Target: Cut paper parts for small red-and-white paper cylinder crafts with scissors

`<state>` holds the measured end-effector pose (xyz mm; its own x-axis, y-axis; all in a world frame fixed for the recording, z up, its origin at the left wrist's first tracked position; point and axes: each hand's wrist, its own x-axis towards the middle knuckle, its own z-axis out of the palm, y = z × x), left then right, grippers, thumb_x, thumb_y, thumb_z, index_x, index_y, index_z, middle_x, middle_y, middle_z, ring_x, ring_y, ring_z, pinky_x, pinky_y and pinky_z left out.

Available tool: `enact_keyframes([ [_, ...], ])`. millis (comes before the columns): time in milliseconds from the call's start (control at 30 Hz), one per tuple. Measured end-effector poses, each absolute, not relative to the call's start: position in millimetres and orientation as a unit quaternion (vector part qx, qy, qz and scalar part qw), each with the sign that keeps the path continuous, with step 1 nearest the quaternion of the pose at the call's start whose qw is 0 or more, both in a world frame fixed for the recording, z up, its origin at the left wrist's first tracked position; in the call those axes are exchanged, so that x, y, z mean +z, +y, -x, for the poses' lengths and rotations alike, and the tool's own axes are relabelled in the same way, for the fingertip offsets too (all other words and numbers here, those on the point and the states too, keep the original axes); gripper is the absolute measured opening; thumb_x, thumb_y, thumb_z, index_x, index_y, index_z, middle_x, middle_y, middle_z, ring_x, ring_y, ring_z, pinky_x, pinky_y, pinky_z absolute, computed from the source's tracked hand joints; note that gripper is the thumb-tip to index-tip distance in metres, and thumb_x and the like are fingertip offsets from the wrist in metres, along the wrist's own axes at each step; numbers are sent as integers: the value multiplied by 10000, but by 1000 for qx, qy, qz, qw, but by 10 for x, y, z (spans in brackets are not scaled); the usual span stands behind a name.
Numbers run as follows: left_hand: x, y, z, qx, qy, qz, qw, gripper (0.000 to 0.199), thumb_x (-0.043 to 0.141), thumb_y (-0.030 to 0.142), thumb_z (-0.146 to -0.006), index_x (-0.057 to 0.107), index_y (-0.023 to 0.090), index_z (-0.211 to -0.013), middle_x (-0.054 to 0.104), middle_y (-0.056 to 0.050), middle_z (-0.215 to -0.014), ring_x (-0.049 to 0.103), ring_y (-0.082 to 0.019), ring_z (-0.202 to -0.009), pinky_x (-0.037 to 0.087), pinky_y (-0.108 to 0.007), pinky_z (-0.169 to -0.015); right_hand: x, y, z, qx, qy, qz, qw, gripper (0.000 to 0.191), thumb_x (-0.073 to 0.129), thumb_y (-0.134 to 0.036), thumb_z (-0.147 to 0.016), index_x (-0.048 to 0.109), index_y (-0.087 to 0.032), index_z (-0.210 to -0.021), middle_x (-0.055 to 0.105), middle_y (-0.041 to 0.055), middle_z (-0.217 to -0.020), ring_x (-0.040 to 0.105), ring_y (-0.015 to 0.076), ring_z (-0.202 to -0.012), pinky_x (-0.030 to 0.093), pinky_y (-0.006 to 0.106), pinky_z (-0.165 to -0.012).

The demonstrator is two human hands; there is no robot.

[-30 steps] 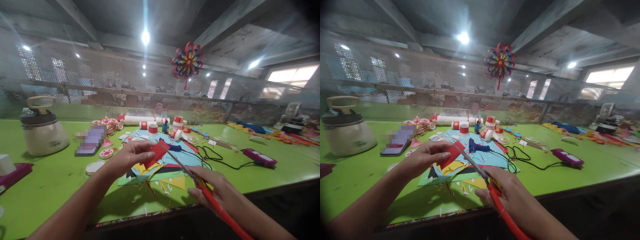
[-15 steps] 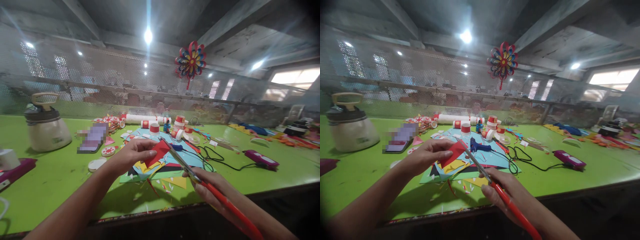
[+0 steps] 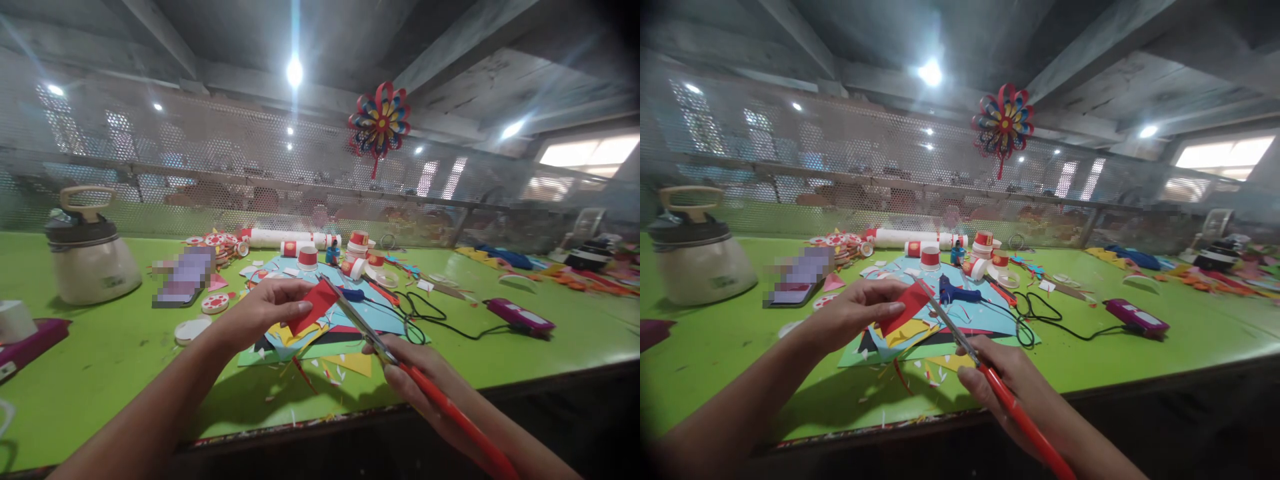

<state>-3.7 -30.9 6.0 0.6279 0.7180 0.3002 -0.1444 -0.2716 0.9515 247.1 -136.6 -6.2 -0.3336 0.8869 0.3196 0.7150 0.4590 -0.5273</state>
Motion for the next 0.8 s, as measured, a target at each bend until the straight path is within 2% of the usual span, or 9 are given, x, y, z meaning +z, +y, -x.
enact_keyframes([
  [200,50,-304,38,368,198,-704,574,289,659,267,-793,722,208,-1069,710,-92,-855,618,-157,-672,472,-249,-601,-54,-1375,-2462,118,-805,517,266,373,404,-488,-929,638,-202,-973,638,23,-709,567,175,-616,411,254,-544],
  [467,27,-280,40,367,207,-709,566,294,655,294,-800,715,218,-1077,691,-85,-880,602,-150,-705,456,-245,-615,-101,-1382,-2395,104,-801,512,292,382,389,-473,-946,638,-184,-921,550,-11,-598,492,138,-537,372,230,-497],
  [667,34,-270,36,397,203,-704,552,200,661,277,-799,709,191,-973,620,-35,-796,514,-92,-615,408,-212,-552,-132,-1310,-2369,131,-778,530,309,374,413,-486,-927,626,-182,-886,609,22,-706,536,159,-607,393,247,-535],
  [800,42,-269,14,417,185,-704,544,155,653,270,-805,663,165,-919,627,-43,-796,545,-115,-650,424,-236,-578,-158,-1306,-2335,158,-768,526,330,373,396,-492,-932,585,-192,-813,624,26,-757,542,156,-633,402,246,-560],
])
